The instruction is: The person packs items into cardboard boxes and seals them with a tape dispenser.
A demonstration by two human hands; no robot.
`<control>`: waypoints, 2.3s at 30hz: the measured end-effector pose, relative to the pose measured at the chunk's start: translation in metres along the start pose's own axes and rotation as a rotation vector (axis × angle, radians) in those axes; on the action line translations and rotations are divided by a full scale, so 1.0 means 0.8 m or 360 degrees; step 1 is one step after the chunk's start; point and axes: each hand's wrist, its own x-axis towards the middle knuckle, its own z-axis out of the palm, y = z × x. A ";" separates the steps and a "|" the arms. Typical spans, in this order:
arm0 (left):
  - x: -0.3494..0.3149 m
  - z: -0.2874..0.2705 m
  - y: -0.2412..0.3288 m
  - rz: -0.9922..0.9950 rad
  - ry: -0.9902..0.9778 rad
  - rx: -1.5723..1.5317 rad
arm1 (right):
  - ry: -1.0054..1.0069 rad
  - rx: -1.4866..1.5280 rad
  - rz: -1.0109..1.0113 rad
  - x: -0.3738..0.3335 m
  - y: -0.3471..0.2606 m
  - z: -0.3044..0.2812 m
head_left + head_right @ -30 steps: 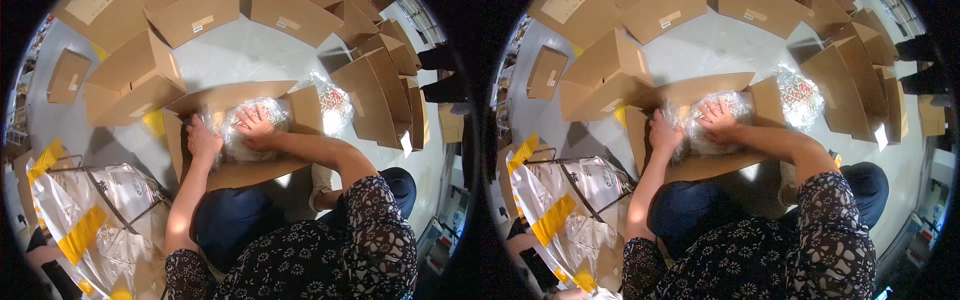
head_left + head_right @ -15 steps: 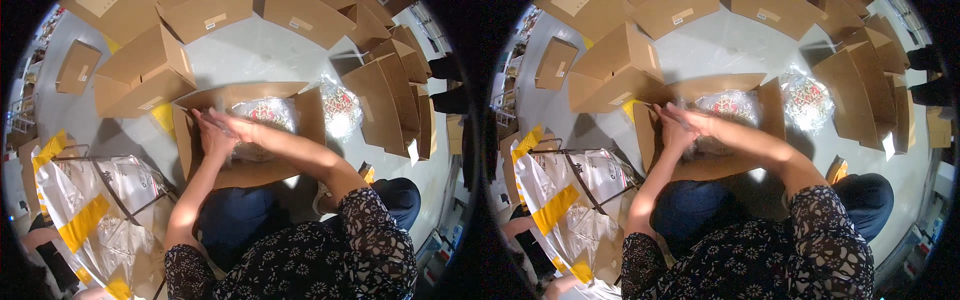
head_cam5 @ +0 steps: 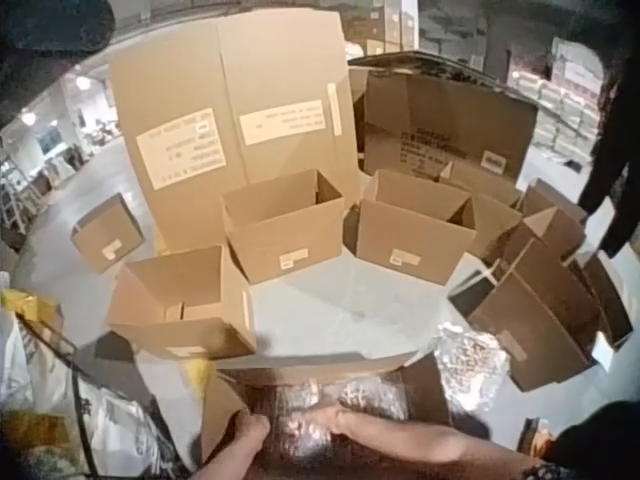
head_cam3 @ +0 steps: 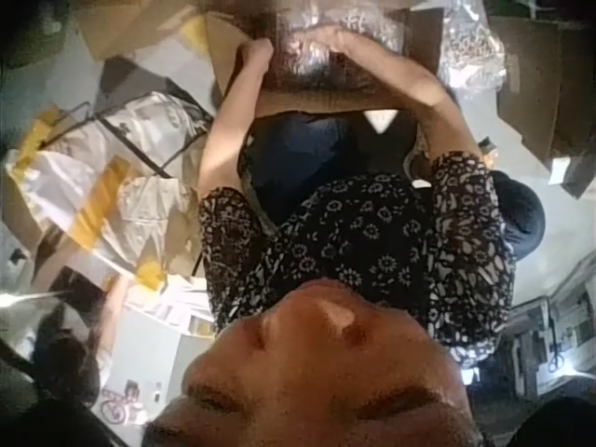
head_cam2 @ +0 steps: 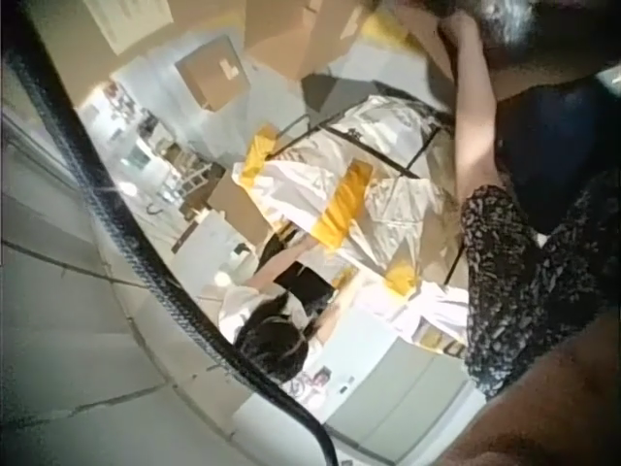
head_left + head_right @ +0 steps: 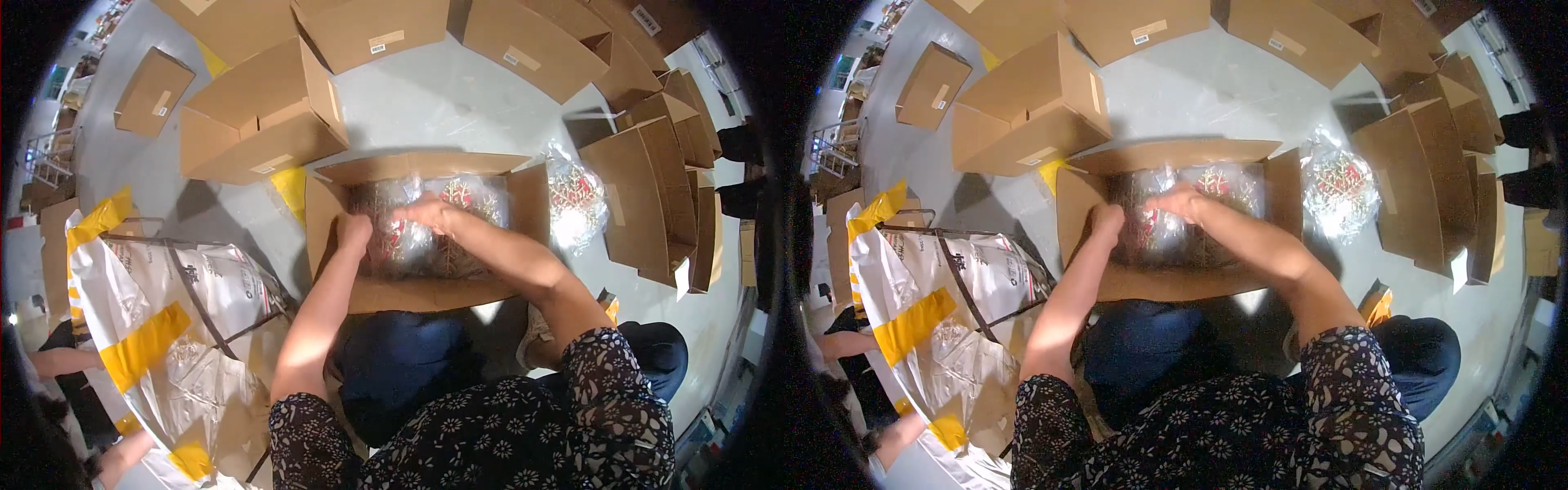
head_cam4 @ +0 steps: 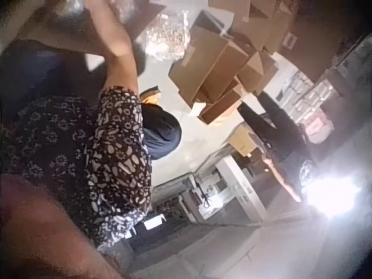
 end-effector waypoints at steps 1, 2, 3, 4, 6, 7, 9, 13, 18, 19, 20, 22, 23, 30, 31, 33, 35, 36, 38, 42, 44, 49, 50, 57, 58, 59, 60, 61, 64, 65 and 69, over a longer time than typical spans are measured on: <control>0.017 0.011 -0.018 0.0001 0.0019 -0.0009 | -0.0075 0.0025 -0.0052 0.009 0.007 0.002; 0.050 0.009 -0.063 -0.0087 -0.0047 0.0063 | -0.0186 0.0101 -0.0032 0.007 -0.011 0.022; 0.068 0.016 -0.089 -0.0164 -0.0165 0.0131 | -0.0213 0.0086 -0.0042 0.008 -0.011 0.026; 0.065 0.029 -0.082 -0.0116 -0.0149 0.0122 | -0.0222 0.0058 -0.0041 0.010 0.001 0.011; 0.094 0.020 -0.109 -0.0103 -0.0321 -0.0312 | -0.0270 0.0021 -0.0073 0.008 0.000 0.004; 0.102 0.015 -0.115 -0.0080 -0.0512 -0.0742 | -0.0279 0.0022 -0.0054 0.002 -0.003 -0.001; 0.107 0.018 -0.117 -0.0073 -0.0539 -0.0575 | -0.0275 0.0024 -0.0032 -0.003 -0.002 -0.010; 0.096 0.024 -0.109 -0.0065 -0.0615 0.0090 | -0.0224 0.0012 -0.0184 0.000 0.010 -0.019; 0.064 0.011 -0.085 -0.0380 -0.0699 -0.0433 | -0.0104 0.0095 -0.0104 -0.007 0.025 -0.036; 0.061 0.003 -0.085 -0.0372 -0.0922 -0.0767 | -0.0158 0.0079 -0.0030 -0.014 0.018 -0.038; 0.056 0.002 -0.088 -0.0372 -0.0911 -0.0772 | -0.0211 0.0063 0.0047 -0.019 0.012 -0.039; 0.056 0.006 -0.099 -0.0142 -0.0476 -0.0703 | -0.0236 0.0125 -0.0054 -0.009 0.016 -0.038; 0.058 0.007 -0.103 -0.0129 -0.0478 -0.0700 | -0.0253 0.0191 -0.0136 -0.003 0.022 -0.042; -0.028 -0.042 -0.019 -0.0336 -0.0878 -0.1078 | -0.0580 0.0636 -0.0213 -0.061 0.015 -0.077; -0.034 -0.049 -0.008 -0.0336 -0.0937 -0.1107 | -0.0568 0.0636 -0.0224 -0.077 0.010 -0.078; -0.040 -0.056 -0.001 -0.0391 -0.1019 -0.1240 | -0.0495 0.0577 -0.0222 -0.088 0.006 -0.079; -0.051 -0.053 0.006 -0.0450 -0.1181 -0.1461 | -0.0508 0.0639 -0.0267 -0.066 0.030 -0.083; -0.050 -0.056 -0.001 -0.0442 -0.1167 -0.1461 | -0.0563 0.0689 -0.0321 -0.064 0.025 -0.076; -0.050 -0.062 -0.012 -0.0188 -0.1169 -0.1385 | -0.0620 0.0647 -0.0398 -0.069 0.018 -0.070; -0.102 -0.055 0.039 0.0190 -0.0968 -0.0946 | -0.0724 0.0893 -0.0367 -0.084 0.043 -0.095; -0.131 -0.064 0.057 0.0362 -0.0972 -0.0782 | -0.0737 0.0961 -0.0317 -0.089 0.053 -0.103; -0.166 -0.100 0.057 0.0675 -0.0799 -0.0920 | -0.0675 0.0747 -0.0787 -0.131 0.006 -0.076; -0.178 -0.099 0.075 0.0710 -0.0869 -0.0894 | -0.1023 0.0979 -0.1096 -0.139 0.013 -0.087; -0.228 -0.104 0.182 0.0833 -0.0786 -0.0801 | -0.0795 0.0684 -0.0870 -0.267 -0.042 -0.182; -0.234 -0.102 0.207 0.0831 -0.0818 -0.0744 | -0.0788 0.0694 -0.0885 -0.298 -0.053 -0.198; -0.241 -0.096 0.231 0.0831 -0.0847 -0.0693 | -0.0590 0.0618 -0.0934 -0.331 -0.058 -0.214; -0.248 -0.090 0.254 0.0848 -0.0839 -0.0689 | -0.0396 0.0533 -0.0985 -0.350 -0.061 -0.230; -0.256 -0.084 0.279 0.1016 -0.0897 -0.0632 | -0.0392 0.0535 -0.0999 -0.356 -0.062 -0.248; -0.299 -0.065 0.358 0.1240 -0.1006 -0.0511 | -0.0051 0.0585 -0.1289 -0.382 -0.057 -0.296; -0.315 -0.054 0.384 0.1301 -0.1058 -0.0453 | 0.0142 0.0601 -0.1197 -0.403 -0.055 -0.313; -0.367 0.021 0.483 0.1872 -0.1029 -0.0137 | 0.0124 0.1043 -0.1302 -0.423 0.006 -0.397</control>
